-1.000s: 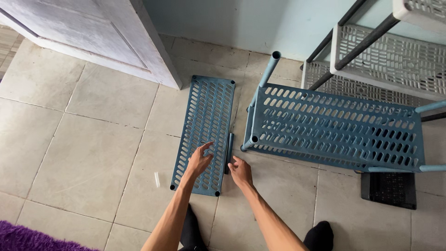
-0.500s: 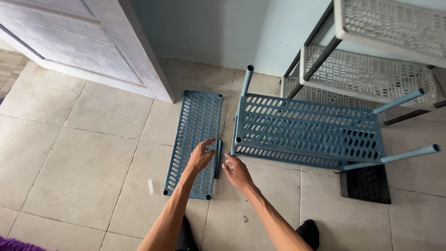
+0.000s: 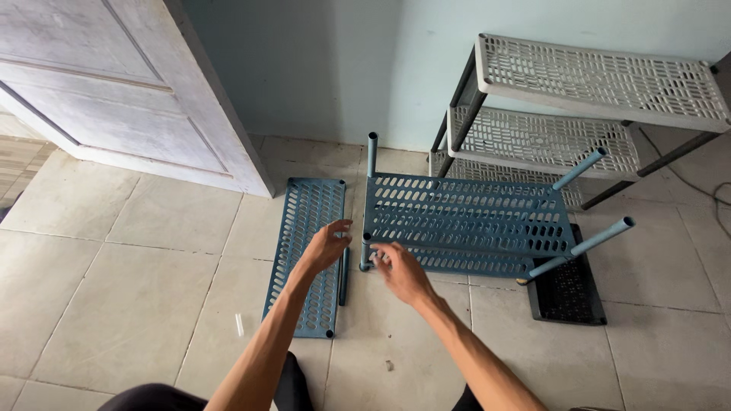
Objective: The person sits on the floor and takes apart a small blue metal storage rack, pulling the plastic leg tubes off the perforated shelf panels and stacking the loose tubes beside them. They then fit the tubes back onto the shelf panels, rebuilding the rack frame while a black tray sits nearby.
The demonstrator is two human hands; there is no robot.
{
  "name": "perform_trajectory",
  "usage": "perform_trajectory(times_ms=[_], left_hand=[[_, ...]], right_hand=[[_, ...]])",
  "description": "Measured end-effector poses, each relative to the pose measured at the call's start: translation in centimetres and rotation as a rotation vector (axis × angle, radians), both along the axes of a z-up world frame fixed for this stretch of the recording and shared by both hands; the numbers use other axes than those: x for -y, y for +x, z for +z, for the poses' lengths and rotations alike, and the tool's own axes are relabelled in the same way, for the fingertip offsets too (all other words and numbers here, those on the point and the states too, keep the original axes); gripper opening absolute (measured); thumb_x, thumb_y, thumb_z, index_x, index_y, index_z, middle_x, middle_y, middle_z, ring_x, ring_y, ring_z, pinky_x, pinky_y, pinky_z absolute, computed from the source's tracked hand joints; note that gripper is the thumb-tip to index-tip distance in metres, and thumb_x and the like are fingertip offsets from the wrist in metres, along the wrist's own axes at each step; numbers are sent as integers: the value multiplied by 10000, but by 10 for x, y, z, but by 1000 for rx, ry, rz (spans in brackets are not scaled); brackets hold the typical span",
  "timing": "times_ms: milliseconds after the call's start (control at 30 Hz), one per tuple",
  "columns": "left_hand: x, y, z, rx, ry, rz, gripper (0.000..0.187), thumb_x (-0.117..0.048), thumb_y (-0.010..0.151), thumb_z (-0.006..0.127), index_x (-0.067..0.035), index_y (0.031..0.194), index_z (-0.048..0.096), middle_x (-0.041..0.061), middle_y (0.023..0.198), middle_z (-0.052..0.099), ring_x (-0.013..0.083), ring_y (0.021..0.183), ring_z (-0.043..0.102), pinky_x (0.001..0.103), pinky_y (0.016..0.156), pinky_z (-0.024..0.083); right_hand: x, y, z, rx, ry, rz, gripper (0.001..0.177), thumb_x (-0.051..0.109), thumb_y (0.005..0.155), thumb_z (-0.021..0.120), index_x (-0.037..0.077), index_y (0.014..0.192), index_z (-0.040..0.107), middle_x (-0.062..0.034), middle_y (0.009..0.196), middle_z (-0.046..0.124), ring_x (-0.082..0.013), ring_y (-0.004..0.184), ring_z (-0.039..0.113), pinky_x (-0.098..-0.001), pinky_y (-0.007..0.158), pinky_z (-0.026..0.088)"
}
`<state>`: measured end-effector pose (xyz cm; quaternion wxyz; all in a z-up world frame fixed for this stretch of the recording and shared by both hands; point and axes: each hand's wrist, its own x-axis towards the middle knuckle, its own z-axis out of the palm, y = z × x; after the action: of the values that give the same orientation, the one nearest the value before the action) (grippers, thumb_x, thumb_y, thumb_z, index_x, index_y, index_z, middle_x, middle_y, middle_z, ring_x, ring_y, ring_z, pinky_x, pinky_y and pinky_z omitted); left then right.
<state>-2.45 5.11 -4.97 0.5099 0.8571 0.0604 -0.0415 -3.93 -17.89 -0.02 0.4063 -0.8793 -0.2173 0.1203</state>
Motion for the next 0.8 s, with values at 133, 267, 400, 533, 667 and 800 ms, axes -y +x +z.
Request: perform_trajectory(times_ms=[133, 267, 400, 533, 667, 800], left_hand=[[4, 10, 4, -29, 19, 33, 518, -203, 940, 596, -143, 1452, 548, 152, 1385, 649, 328, 1185, 691, 390, 949, 571], [18, 16, -24, -29, -37, 62, 595, -184, 921, 641, -120, 1493, 489, 199, 1413, 597, 341, 1266, 623, 396, 1008, 532], [36, 19, -63, 31, -54, 105, 755, -174, 905, 700, -83, 1560, 336, 259, 1414, 566, 358, 1288, 589, 398, 1037, 498], [48, 23, -79, 18, -185, 125, 769, -197, 938, 627, -83, 1598, 247, 234, 1389, 610, 332, 1229, 661, 380, 1015, 511], [50, 24, -77, 37, -79, 83, 723, -188, 968, 616, -64, 1600, 289, 235, 1305, 669, 343, 1178, 681, 390, 1002, 506], [51, 22, -73, -23, 38, 61, 705, -201, 975, 585, -77, 1602, 287, 199, 1117, 748, 330, 1043, 732, 405, 925, 536]], right_hand=[[24, 14, 11, 113, -48, -45, 384, 225, 977, 656, 83, 1332, 639, -118, 1207, 667, -237, 1027, 674, -365, 880, 566], [40, 28, -5, 329, -119, -42, 513, 209, 930, 717, 93, 1410, 579, -169, 1379, 567, -300, 1267, 541, -446, 1080, 433], [55, 37, -24, 329, -355, -75, 758, 142, 835, 763, 174, 1520, 440, -187, 1569, 332, -355, 1435, 340, -539, 1182, 254], [70, 39, -34, 217, -478, -122, 835, 109, 853, 741, 225, 1570, 328, -182, 1622, 228, -345, 1498, 249, -593, 1164, 225], [79, 30, -40, 222, -596, -142, 885, 81, 850, 739, 208, 1598, 283, -182, 1617, 250, -336, 1480, 284, -625, 1122, 266], [80, 25, -38, 313, -623, -132, 905, 80, 805, 769, 186, 1576, 308, -202, 1514, 341, -327, 1393, 382, -563, 1028, 354]])
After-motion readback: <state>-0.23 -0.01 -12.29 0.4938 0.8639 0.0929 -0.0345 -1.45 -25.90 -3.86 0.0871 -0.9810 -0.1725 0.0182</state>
